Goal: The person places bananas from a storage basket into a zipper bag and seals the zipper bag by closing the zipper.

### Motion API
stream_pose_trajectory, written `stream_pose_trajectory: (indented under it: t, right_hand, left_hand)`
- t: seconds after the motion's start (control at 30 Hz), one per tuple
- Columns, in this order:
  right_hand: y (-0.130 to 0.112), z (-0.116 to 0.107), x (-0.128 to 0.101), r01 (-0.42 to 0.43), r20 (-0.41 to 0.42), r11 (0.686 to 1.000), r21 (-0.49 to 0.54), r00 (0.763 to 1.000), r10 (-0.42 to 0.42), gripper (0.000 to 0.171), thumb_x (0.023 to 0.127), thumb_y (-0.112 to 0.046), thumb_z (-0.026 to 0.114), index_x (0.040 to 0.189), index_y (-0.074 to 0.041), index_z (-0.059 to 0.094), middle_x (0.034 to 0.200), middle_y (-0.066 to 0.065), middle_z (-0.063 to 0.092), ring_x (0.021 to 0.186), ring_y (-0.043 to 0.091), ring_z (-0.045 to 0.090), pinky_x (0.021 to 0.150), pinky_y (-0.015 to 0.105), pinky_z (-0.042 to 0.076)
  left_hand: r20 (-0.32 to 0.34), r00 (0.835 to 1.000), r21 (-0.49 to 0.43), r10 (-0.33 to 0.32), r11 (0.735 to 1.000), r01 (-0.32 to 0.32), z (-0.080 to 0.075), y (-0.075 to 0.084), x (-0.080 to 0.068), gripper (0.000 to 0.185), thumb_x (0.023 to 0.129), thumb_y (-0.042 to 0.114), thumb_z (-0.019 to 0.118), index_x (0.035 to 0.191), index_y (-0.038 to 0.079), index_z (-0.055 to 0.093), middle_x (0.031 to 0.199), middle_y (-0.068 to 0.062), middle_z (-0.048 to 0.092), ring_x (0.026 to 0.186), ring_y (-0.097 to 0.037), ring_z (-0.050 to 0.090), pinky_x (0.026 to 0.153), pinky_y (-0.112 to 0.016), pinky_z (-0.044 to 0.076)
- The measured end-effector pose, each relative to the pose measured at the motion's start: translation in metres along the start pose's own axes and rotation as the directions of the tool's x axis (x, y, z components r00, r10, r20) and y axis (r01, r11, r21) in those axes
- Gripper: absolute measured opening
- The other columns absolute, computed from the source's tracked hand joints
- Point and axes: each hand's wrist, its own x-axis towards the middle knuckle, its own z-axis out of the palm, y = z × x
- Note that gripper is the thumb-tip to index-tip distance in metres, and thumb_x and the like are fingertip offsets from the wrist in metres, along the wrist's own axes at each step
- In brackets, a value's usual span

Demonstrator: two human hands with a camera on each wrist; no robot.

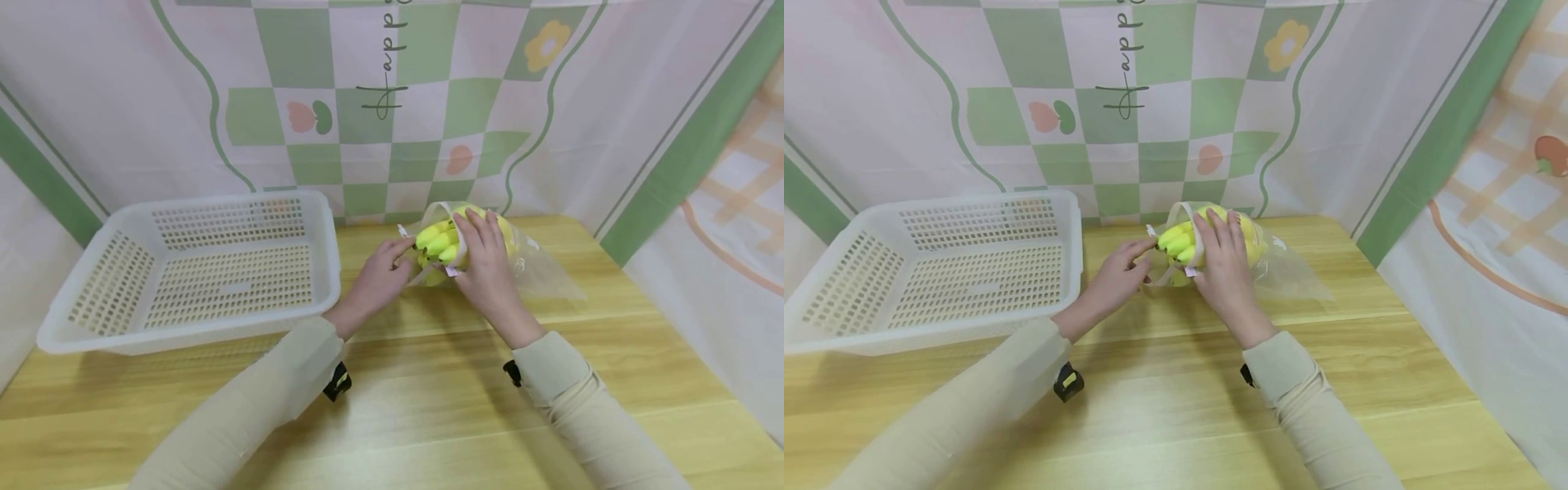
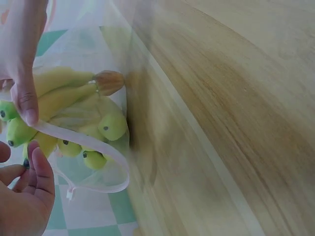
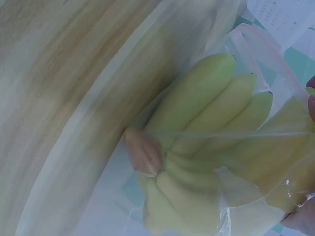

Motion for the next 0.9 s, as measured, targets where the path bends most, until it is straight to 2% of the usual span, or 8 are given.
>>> stream_pose_trajectory:
  t: [0.1, 0.27, 0.4, 0.53, 0.67, 0.8, 0.9]
  right_hand:
    - [0.001, 0.000, 0.002, 0.037, -0.028, 0.999, -0.009, 0.999, -0.037, 0.072, 0.069, -0.011, 0.084, 0.130, 0.006, 0.051, 0.137, 0.029, 0.047, 0.135, 0.047, 0.033, 0.118, 0.055, 0.022]
    - [0.002, -0.001, 0.005, 0.098, -0.078, 0.995, -0.019, 0.992, -0.099, 0.050, 0.071, -0.011, 0.082, 0.115, 0.005, 0.063, 0.124, 0.025, 0.060, 0.129, 0.042, 0.045, 0.117, 0.051, 0.027]
    - [0.000, -0.003, 0.009, 0.137, -0.112, 0.990, -0.025, 0.984, -0.139, 0.037, 0.074, -0.011, 0.080, 0.106, 0.003, 0.069, 0.114, 0.021, 0.067, 0.123, 0.040, 0.052, 0.113, 0.052, 0.033]
    - [-0.004, -0.005, 0.015, 0.157, -0.140, 0.987, -0.017, 0.977, -0.158, 0.030, 0.075, -0.012, 0.078, 0.101, 0.001, 0.071, 0.108, 0.019, 0.070, 0.116, 0.038, 0.058, 0.111, 0.048, 0.037]
    - [-0.007, -0.007, 0.021, 0.162, -0.146, 0.987, 0.011, 0.976, -0.159, 0.024, 0.078, -0.012, 0.077, 0.098, 0.000, 0.073, 0.105, 0.018, 0.071, 0.110, 0.036, 0.062, 0.109, 0.046, 0.040]
    - [-0.007, -0.009, 0.025, 0.170, -0.165, 0.984, 0.052, 0.973, -0.160, 0.019, 0.078, -0.010, 0.076, 0.094, 0.000, 0.073, 0.101, 0.017, 0.072, 0.105, 0.035, 0.063, 0.106, 0.046, 0.042]
    - [-0.006, -0.010, 0.028, 0.179, -0.191, 0.981, 0.076, 0.968, -0.161, 0.016, 0.079, -0.009, 0.075, 0.091, 0.001, 0.073, 0.097, 0.016, 0.072, 0.103, 0.035, 0.064, 0.104, 0.046, 0.044]
  left_hand:
    - [0.002, 1.000, 0.004, 0.012, 1.000, -0.012, 0.000, 0.001, 0.001, 0.050, 0.095, 0.018, 0.041, 0.145, 0.018, 0.041, 0.146, -0.004, 0.045, 0.082, -0.016, 0.057, 0.054, -0.022, 0.046]
    - [0.046, 0.997, -0.015, 0.057, 0.998, -0.056, 0.000, 0.003, 0.001, 0.047, 0.097, 0.016, 0.042, 0.144, 0.019, 0.043, 0.147, -0.002, 0.046, 0.068, -0.014, 0.053, 0.049, -0.021, 0.043]
    - [0.062, 0.995, -0.017, 0.083, 0.997, -0.082, -0.001, 0.006, 0.002, 0.047, 0.097, 0.017, 0.042, 0.144, 0.020, 0.043, 0.133, -0.007, 0.057, 0.067, -0.013, 0.051, 0.048, -0.021, 0.041]
    - [0.022, 0.996, -0.032, 0.089, 0.996, -0.089, -0.005, 0.010, 0.000, 0.047, 0.095, 0.018, 0.044, 0.142, 0.020, 0.045, 0.128, -0.006, 0.058, 0.082, -0.017, 0.056, 0.050, -0.021, 0.044]
    - [-0.055, 0.992, -0.019, 0.113, 0.993, -0.114, -0.010, 0.014, -0.001, 0.044, 0.094, 0.016, 0.044, 0.137, 0.015, 0.048, 0.135, -0.005, 0.053, 0.100, -0.020, 0.057, 0.057, -0.023, 0.049]
    - [-0.125, 0.986, 0.001, 0.107, 0.994, -0.108, -0.018, 0.016, 0.001, 0.043, 0.092, 0.013, 0.045, 0.135, 0.011, 0.051, 0.136, -0.004, 0.051, 0.109, -0.020, 0.055, 0.067, -0.024, 0.050]
    - [-0.143, 0.986, 0.002, 0.084, 0.996, -0.085, -0.025, 0.017, 0.002, 0.044, 0.091, 0.012, 0.045, 0.135, 0.012, 0.051, 0.139, -0.004, 0.049, 0.112, -0.020, 0.053, 0.070, -0.026, 0.050]
